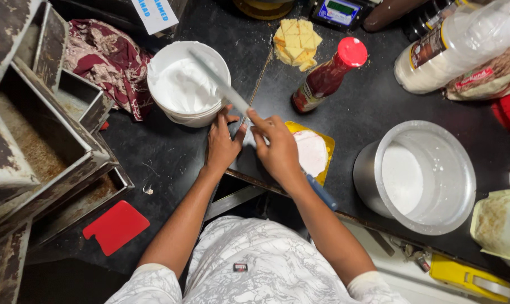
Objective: The person prepares a small cake by dipping cake layers into a liquid and stacking them on a gold board. They use a spatula to spread frosting and red syrup over the layers, then add white sprinkles from a bag.
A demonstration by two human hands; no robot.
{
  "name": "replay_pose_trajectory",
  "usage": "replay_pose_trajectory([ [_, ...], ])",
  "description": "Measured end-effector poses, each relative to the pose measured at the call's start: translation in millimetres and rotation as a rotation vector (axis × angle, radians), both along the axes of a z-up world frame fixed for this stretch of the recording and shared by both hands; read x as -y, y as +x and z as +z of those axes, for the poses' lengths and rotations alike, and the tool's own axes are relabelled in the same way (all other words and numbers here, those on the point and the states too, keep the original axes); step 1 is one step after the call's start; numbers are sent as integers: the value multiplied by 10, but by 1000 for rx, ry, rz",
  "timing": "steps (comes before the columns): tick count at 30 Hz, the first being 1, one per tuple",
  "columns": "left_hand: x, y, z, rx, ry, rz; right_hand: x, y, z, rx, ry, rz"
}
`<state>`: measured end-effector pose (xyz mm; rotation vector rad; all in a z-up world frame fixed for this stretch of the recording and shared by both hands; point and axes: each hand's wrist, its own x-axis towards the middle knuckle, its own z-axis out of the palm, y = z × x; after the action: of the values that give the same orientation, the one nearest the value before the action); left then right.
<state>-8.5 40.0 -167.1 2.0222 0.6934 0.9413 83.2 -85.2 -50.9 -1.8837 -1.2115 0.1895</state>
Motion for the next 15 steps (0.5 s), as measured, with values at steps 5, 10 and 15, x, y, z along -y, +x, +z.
replay_pose_trajectory([
  [5, -15, -13, -99, -40, 63, 10, 487, -207, 330, 246, -328, -69],
  [10, 39, -29, 11, -34, 85, 34, 1261, -118, 470, 261, -291, -141],
  [15, 653, 166, 616, 35, -297, -141, 1694, 247, 674, -703, 311, -478],
])
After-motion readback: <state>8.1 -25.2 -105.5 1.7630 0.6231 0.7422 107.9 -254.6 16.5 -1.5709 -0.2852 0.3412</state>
